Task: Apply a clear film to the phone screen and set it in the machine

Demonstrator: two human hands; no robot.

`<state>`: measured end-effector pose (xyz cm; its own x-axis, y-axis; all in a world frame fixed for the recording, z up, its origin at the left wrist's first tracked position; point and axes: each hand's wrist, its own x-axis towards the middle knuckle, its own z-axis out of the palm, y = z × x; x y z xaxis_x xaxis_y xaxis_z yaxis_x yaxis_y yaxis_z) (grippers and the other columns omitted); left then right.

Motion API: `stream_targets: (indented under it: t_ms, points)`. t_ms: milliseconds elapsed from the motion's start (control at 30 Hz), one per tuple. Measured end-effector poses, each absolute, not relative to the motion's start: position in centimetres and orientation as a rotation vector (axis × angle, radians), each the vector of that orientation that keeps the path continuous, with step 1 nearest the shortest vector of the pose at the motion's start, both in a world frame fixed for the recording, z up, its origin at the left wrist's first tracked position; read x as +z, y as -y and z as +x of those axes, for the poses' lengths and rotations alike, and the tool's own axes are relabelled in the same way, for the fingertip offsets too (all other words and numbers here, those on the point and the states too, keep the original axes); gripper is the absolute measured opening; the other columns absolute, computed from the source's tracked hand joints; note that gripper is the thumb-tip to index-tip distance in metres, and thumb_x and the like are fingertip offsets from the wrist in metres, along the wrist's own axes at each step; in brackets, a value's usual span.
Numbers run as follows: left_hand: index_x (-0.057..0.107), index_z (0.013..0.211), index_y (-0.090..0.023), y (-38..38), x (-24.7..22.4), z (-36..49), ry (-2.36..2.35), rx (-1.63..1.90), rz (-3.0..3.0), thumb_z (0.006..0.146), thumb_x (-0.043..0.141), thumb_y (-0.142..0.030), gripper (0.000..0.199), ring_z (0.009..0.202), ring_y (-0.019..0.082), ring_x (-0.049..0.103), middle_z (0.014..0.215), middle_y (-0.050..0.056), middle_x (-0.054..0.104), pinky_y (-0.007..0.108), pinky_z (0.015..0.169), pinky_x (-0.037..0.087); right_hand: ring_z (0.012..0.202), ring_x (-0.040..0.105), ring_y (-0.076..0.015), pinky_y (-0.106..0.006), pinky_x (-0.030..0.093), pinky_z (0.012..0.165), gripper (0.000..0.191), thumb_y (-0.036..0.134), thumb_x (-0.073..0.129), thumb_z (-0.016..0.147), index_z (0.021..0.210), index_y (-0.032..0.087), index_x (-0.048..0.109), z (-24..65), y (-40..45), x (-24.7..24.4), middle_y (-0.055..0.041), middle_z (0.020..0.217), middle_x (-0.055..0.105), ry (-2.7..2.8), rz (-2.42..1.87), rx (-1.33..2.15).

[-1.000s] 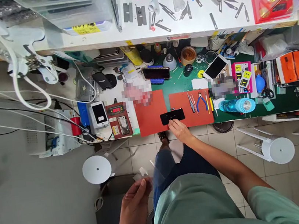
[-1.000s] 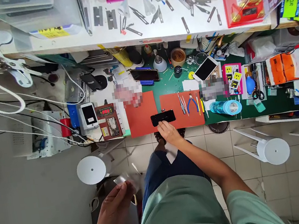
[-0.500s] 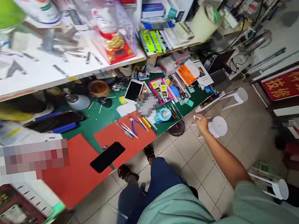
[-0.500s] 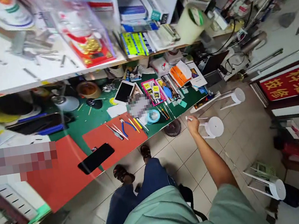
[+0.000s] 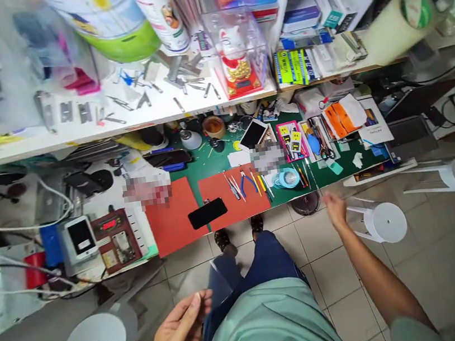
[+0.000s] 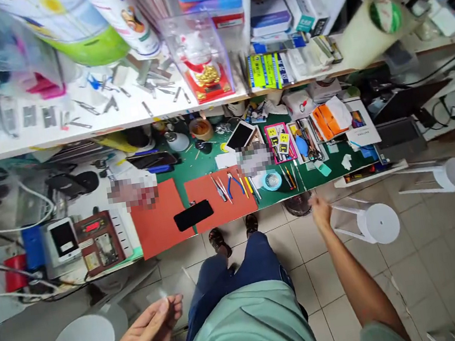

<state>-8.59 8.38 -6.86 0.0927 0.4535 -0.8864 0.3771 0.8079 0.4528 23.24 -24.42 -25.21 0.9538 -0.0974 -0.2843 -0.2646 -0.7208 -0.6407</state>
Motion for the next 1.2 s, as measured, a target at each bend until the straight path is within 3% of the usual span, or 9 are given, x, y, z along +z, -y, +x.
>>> stream_targets:
  t_ms: [67, 133, 233, 533, 733, 833, 933, 1100, 1200]
  points:
    - [0.084, 0.083, -0.011, -8.5, -7.2, -8.8, -1.498, 0.084, 0.686, 0.051, 0.107, -0.035, 0.046, 0.077, 0.020, 0.077, 0.086, 0.011, 0.082, 0.024, 0.073, 0.066, 0.069, 0.070, -0.0132, -0.029, 0.061, 0.067, 0.038, 0.053, 0.068, 0.107, 0.105, 0.015, 0.073, 18.4, 21.3, -26.1, -0.0011, 0.088, 0.074, -0.132, -2.249, 0.523]
    - [0.086, 0.083, -0.011, -8.8, -7.5, -8.8, -1.482, 0.100, 0.681, 0.047, 0.109, -0.039, 0.051, 0.079, 0.019, 0.076, 0.087, 0.011, 0.083, 0.021, 0.075, 0.066, 0.053, 0.064, -0.0142, -0.028, 0.055, 0.053, 0.053, 0.068, 0.066, 0.101, 0.089, 0.017, 0.075, 14.1, 18.3, -26.4, -0.0003, 0.068, 0.071, -0.015, -2.131, 0.687]
    - [0.087, 0.082, -0.013, -9.5, -7.7, -8.5, -1.471, 0.119, 0.701, 0.043, 0.110, -0.044, 0.055, 0.079, 0.017, 0.075, 0.089, 0.010, 0.083, 0.019, 0.074, 0.065, 0.046, 0.061, -0.0176, -0.029, 0.049, 0.048, 0.061, 0.079, 0.062, 0.094, 0.079, 0.022, 0.077, 10.6, 14.6, -26.2, -0.0017, 0.058, 0.068, 0.127, -2.028, 0.800]
    - [0.087, 0.083, -0.015, -13.2, -9.6, -8.5, -1.490, 0.235, 0.745, 0.049, 0.108, -0.046, 0.051, 0.085, 0.017, 0.073, 0.091, 0.009, 0.084, 0.022, 0.081, 0.062, 0.080, 0.068, -0.0250, -0.035, 0.051, 0.080, 0.042, 0.060, 0.058, 0.099, 0.086, 0.024, 0.076, 13.6, 5.2, -27.7, -0.0090, 0.083, 0.076, 0.405, -2.130, 0.645]
    - [0.087, 0.080, -0.017, -15.9, -11.3, -8.3, -1.488, 0.266, 0.755, 0.042, 0.109, -0.049, 0.055, 0.084, 0.015, 0.071, 0.088, 0.006, 0.084, 0.020, 0.079, 0.061, 0.075, 0.064, -0.0238, -0.035, 0.048, 0.079, 0.035, 0.049, 0.058, 0.103, 0.085, 0.023, 0.073, 14.6, 1.7, -30.4, -0.0064, 0.077, 0.071, 0.369, -2.235, 0.570]
    - [0.087, 0.081, -0.018, -17.0, -12.0, -8.5, -1.491, 0.247, 0.764, 0.042, 0.109, -0.049, 0.054, 0.087, 0.015, 0.072, 0.088, 0.005, 0.084, 0.018, 0.079, 0.061, 0.075, 0.065, -0.0223, -0.033, 0.049, 0.078, 0.023, 0.042, 0.063, 0.099, 0.095, 0.023, 0.076, 13.6, 3.5, -30.7, -0.0032, 0.076, 0.072, 0.294, -2.282, 0.561]
    - [0.087, 0.083, -0.020, -17.8, -12.7, -8.8, -1.479, 0.214, 0.768, 0.045, 0.109, -0.046, 0.051, 0.089, 0.014, 0.073, 0.089, 0.003, 0.084, 0.016, 0.080, 0.061, 0.077, 0.067, -0.0205, -0.033, 0.051, 0.078, 0.018, 0.038, 0.069, 0.097, 0.092, 0.022, 0.077, 12.6, 7.3, -30.4, -0.0021, 0.079, 0.072, 0.192, -2.313, 0.575]
    - [0.087, 0.083, -0.018, -18.3, -13.1, -8.6, -1.461, 0.157, 0.778, 0.047, 0.108, -0.040, 0.047, 0.086, 0.013, 0.073, 0.088, 0.003, 0.084, 0.012, 0.079, 0.062, 0.081, 0.069, -0.0162, -0.035, 0.060, 0.081, 0.025, 0.041, 0.076, 0.102, 0.100, 0.017, 0.073, 12.9, 15.2, -30.0, -0.0013, 0.093, 0.072, -0.124, -2.259, 0.614]
    - [0.086, 0.082, -0.018, -18.4, -12.8, -8.1, -1.455, 0.132, 0.808, 0.052, 0.105, -0.037, 0.040, 0.086, 0.013, 0.074, 0.090, 0.003, 0.085, 0.012, 0.079, 0.063, 0.092, 0.072, -0.0180, -0.036, 0.063, 0.083, 0.026, 0.040, 0.073, 0.105, 0.114, 0.016, 0.072, 14.3, 18.7, -30.9, -0.0049, 0.110, 0.074, -0.384, -2.119, 0.610]
